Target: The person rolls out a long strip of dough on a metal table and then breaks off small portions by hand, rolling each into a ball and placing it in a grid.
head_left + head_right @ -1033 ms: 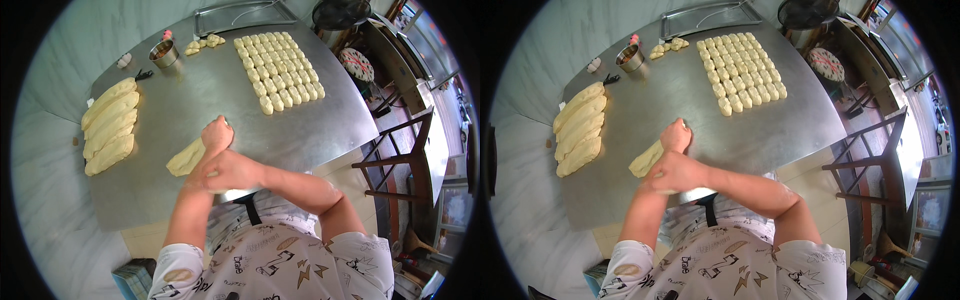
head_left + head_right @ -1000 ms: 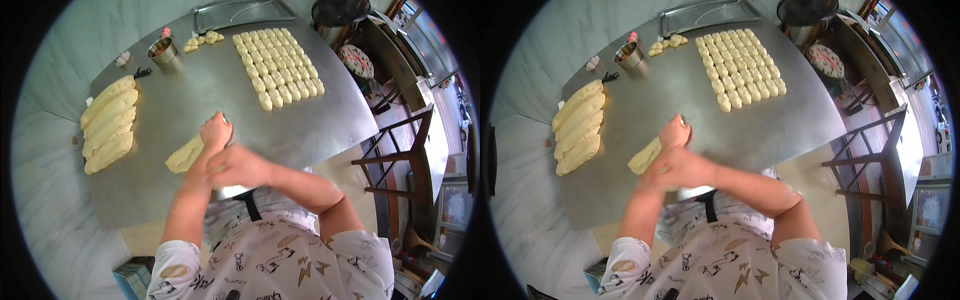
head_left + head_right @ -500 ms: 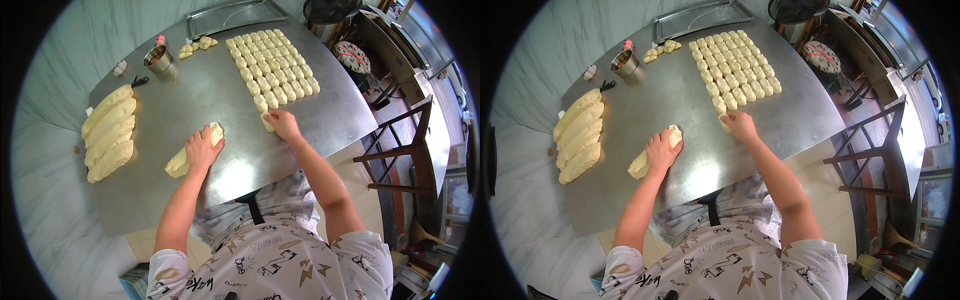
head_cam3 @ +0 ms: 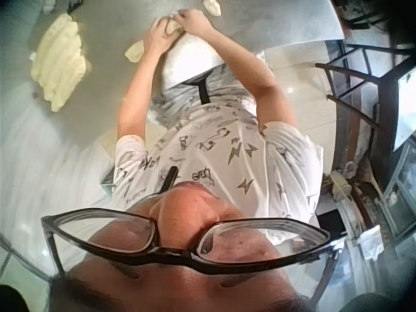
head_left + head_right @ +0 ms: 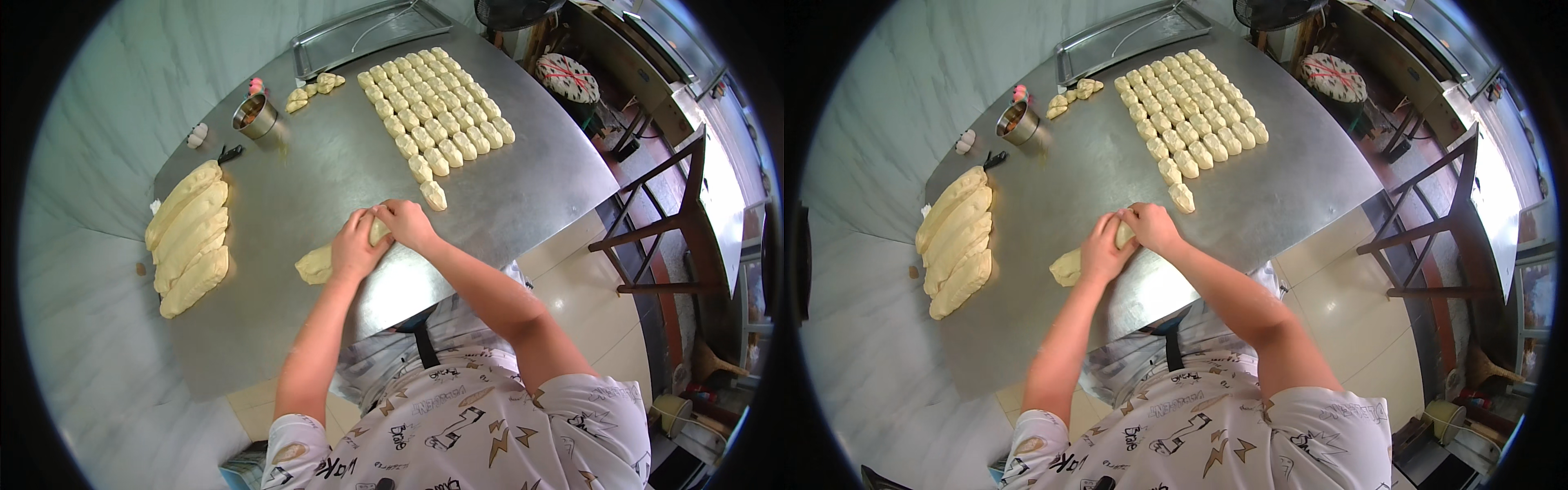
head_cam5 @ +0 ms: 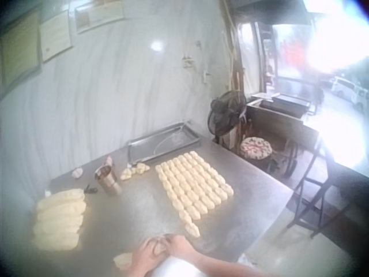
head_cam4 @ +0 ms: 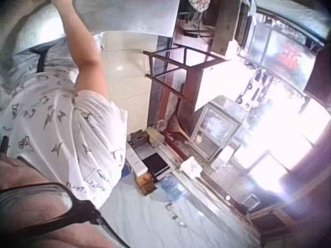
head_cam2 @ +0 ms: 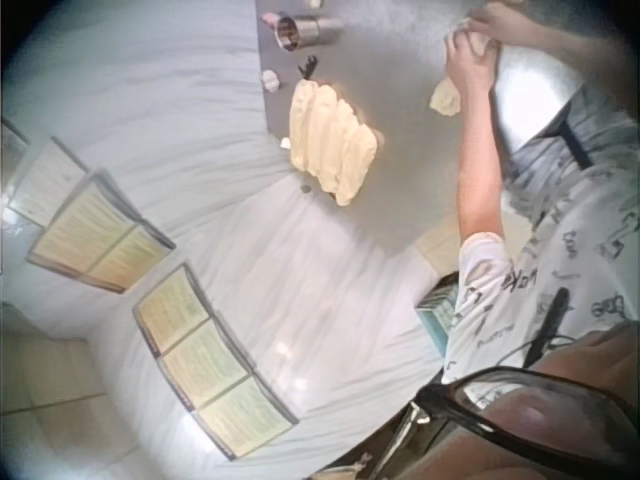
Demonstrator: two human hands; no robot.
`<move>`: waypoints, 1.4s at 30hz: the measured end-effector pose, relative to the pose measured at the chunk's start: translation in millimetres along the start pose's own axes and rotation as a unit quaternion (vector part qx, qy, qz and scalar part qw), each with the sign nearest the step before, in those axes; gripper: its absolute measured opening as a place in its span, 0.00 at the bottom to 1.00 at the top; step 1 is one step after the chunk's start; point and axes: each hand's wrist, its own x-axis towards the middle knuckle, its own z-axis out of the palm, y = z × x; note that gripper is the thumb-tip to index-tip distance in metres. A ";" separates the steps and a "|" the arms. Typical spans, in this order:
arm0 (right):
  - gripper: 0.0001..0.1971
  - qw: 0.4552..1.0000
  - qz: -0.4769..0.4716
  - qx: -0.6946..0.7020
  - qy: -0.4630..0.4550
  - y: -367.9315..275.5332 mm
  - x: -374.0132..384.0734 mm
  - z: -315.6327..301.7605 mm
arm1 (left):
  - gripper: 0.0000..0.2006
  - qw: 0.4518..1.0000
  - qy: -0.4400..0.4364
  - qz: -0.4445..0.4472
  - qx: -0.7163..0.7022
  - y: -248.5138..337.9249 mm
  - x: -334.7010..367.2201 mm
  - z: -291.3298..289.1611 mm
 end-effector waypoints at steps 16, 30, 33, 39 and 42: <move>0.25 0.990 0.113 -0.006 0.080 -27.3 21.1 29.7 | 0.19 0.982 0.000 -0.124 0.141 22.4 31.2 39.6; 0.15 0.977 -0.183 -0.018 -0.107 -39.4 -11.3 -24.0 | 0.13 0.971 -0.091 -0.149 0.161 18.0 55.0 48.9; 0.14 0.937 -0.302 0.050 -0.170 -82.7 -65.8 -41.3 | 0.20 0.966 -0.088 -0.224 0.097 36.1 65.4 29.3; 0.25 0.999 -0.038 -0.015 0.022 14.0 -37.1 -141.9 | 0.39 0.982 0.010 -0.099 0.161 17.9 10.8 22.3; 0.22 0.999 0.012 -0.027 0.034 25.0 -26.9 -166.4 | 0.38 0.961 0.038 -0.068 0.264 13.2 -9.8 24.4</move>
